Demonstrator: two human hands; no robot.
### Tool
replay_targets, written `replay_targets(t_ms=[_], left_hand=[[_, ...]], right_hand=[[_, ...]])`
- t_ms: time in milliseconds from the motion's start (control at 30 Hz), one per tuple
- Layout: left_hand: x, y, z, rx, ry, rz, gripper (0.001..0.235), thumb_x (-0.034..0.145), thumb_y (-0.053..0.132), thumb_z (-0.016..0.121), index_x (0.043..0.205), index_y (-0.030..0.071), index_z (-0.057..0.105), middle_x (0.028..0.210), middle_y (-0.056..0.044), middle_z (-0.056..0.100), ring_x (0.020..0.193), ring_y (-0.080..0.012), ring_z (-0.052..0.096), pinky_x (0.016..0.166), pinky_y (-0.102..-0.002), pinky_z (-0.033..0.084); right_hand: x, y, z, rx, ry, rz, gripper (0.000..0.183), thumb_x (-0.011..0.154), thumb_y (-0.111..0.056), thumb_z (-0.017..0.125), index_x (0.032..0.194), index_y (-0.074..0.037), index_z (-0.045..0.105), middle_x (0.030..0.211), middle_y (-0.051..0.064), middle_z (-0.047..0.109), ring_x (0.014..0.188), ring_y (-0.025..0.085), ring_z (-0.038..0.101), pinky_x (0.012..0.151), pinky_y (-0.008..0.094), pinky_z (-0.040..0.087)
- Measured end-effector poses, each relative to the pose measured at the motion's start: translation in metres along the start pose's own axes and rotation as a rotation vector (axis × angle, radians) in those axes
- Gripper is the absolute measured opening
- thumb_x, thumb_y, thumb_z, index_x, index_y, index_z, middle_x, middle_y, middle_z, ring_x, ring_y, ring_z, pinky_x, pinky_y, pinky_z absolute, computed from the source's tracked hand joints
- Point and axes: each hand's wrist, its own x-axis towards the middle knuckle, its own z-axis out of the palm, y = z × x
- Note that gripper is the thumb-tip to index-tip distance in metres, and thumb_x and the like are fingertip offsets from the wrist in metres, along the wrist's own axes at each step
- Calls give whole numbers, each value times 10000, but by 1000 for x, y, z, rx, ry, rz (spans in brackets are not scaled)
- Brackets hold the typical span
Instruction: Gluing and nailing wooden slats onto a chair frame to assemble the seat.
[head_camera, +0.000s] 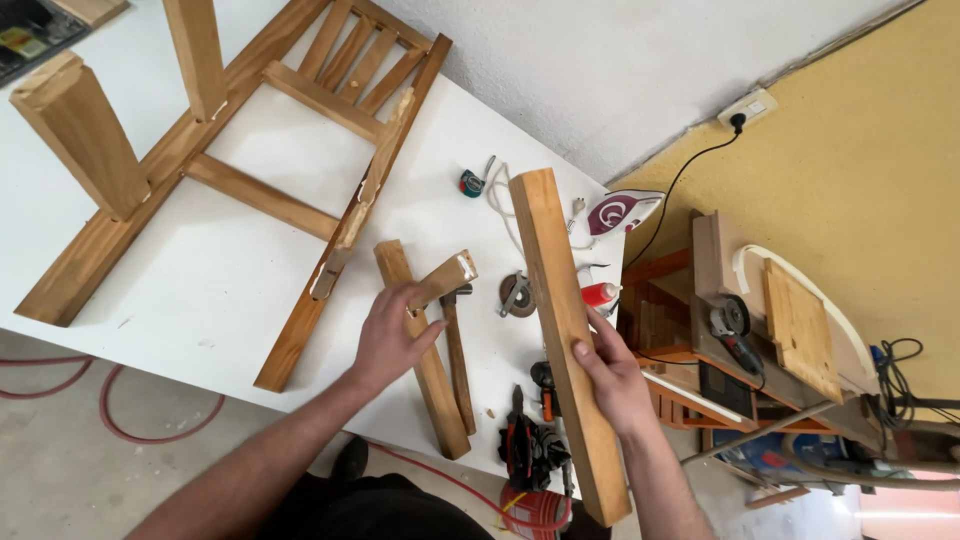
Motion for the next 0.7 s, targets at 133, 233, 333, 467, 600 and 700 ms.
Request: replay_targets(t_ms=[133,233,333,467,600,700], left_hand=[[54,14,-1,-169,-101,3,856,833,337,863,1506,50,418,1483,-184,481,1394,-381,476,1161,-509,400],[72,9,5,-201,-231,-54,948,784,376,872,1558,114,391,1527,-139,482,1433,-332,459,1202,-467,375],[76,16,-3,-179,-325,-79,632,913,242,745,1485,129,501,1413,-105,596,1342,-302,563,1120,-426,459],[79,15,-8,-177,-352,-53,568,931,283,730,1444,122,544,1345,-116,645,1267,-316,622,1049,-430,519],[78,15,-12,-168,-342,-9,551,930,258,739,1426,100,560,1309,-146,665,1222,-347,649,1001,-447,551],[79,8,-4,-146,-349,7,551,933,292,737,1427,126,558,1301,-114,665,1209,-322,656,972,-426,569]], right_hand=[[9,-18,35,140,-9,107,604,964,-346,591,1542,-190,511,1424,193,611,1185,293,587,994,467,480],[23,-16,47,247,-21,162,643,952,-398,595,1558,-210,494,1423,211,577,1179,310,572,998,454,462],[26,-18,52,86,13,130,563,978,-327,609,1531,-249,538,1317,152,645,1083,227,601,950,416,500],[25,-29,61,-57,16,126,579,973,-328,635,1537,-242,532,1268,190,657,1057,257,592,940,430,500],[24,-40,73,-139,-3,105,624,954,-305,674,1548,-204,513,1232,218,660,1040,282,599,916,444,513],[18,-53,82,-169,7,82,626,948,-294,689,1544,-209,516,1139,193,695,941,249,627,852,414,539]])
